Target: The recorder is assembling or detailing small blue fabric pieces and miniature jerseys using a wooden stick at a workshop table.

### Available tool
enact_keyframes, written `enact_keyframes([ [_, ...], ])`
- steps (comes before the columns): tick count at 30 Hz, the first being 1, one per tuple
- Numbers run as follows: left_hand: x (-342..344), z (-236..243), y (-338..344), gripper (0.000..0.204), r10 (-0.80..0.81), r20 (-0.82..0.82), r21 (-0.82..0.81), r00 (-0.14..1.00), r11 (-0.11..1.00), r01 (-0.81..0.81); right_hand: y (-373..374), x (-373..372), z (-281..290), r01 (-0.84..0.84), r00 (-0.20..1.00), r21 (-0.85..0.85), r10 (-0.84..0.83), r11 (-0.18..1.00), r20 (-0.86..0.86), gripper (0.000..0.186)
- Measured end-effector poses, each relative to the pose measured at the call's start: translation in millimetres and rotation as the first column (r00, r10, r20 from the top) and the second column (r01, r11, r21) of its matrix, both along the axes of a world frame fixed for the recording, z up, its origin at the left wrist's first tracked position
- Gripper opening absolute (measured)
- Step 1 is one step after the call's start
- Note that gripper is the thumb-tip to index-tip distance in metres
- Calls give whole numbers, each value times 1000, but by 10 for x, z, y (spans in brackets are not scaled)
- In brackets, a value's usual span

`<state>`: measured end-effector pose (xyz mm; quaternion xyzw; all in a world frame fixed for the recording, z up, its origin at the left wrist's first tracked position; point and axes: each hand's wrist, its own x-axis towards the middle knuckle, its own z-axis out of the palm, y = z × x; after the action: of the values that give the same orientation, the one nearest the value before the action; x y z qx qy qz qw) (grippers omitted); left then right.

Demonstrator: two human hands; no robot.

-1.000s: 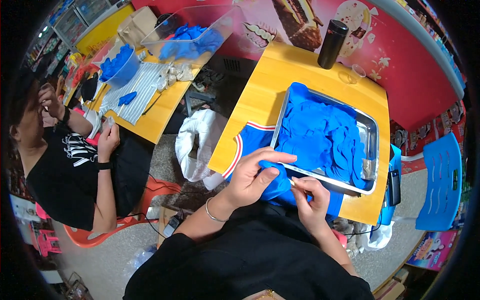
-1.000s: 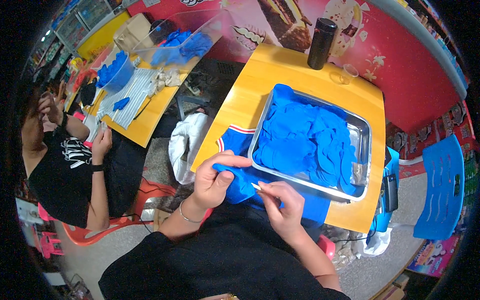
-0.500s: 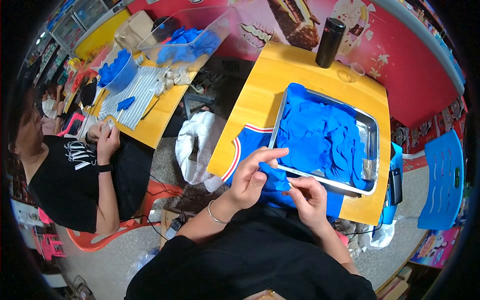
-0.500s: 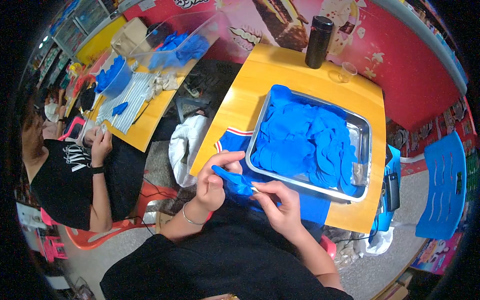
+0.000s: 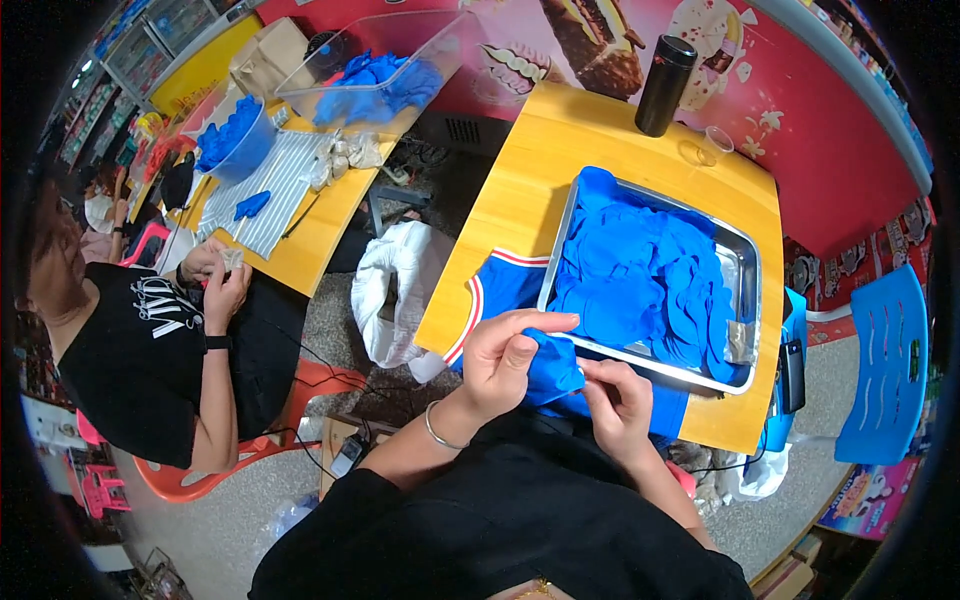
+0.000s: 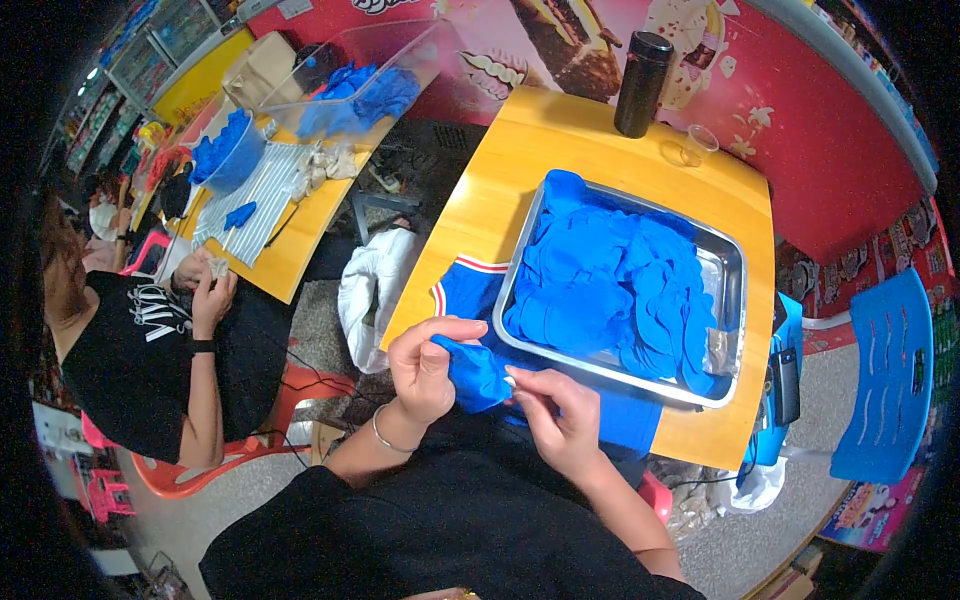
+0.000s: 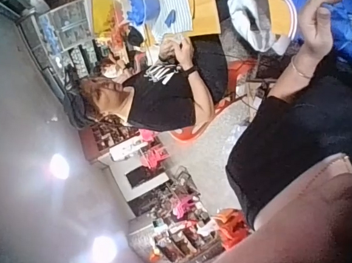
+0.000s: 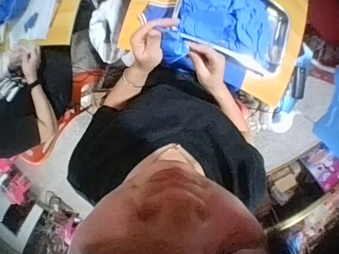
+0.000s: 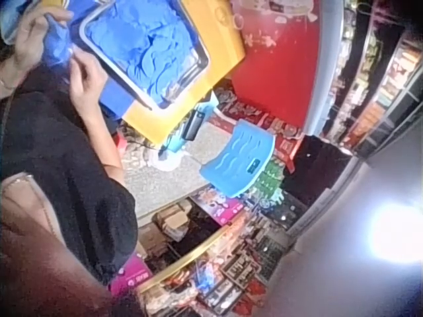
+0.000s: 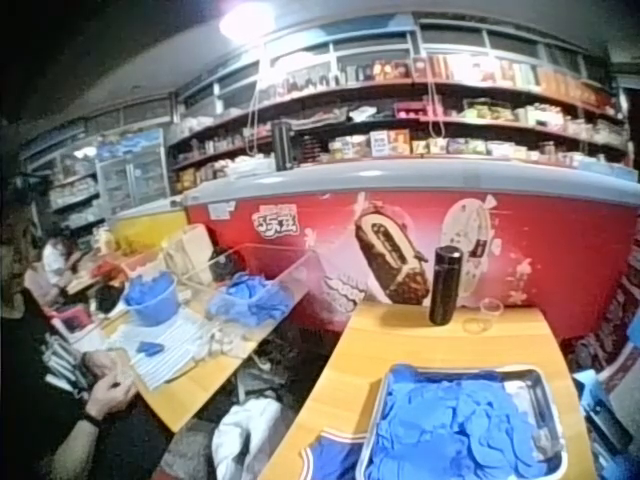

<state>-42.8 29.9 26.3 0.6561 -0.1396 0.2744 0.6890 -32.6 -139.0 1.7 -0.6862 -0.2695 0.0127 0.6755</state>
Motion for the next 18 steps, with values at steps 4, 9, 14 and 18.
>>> enact_keyframes([
  [4, 28, 18, 52, 45, -77, -5, 15, 997, 997, 77, -52, -18, 30, -183, 867, 250, 276, 951, -416, 16],
  [9, 50, -135, 90, 47, -74, -3, -51, 997, 996, 74, 22, -1, 95, -122, 951, 109, 148, 986, -272, 18],
  [14, 86, -83, 70, 46, 62, 24, 88, 998, 994, -64, 5, -25, 99, -85, 968, 54, 95, 995, -230, 19],
  [18, 64, -144, 23, 44, 43, -61, -123, 997, 991, -50, -41, -62, 68, -131, 896, 160, 186, 978, -404, 18],
])
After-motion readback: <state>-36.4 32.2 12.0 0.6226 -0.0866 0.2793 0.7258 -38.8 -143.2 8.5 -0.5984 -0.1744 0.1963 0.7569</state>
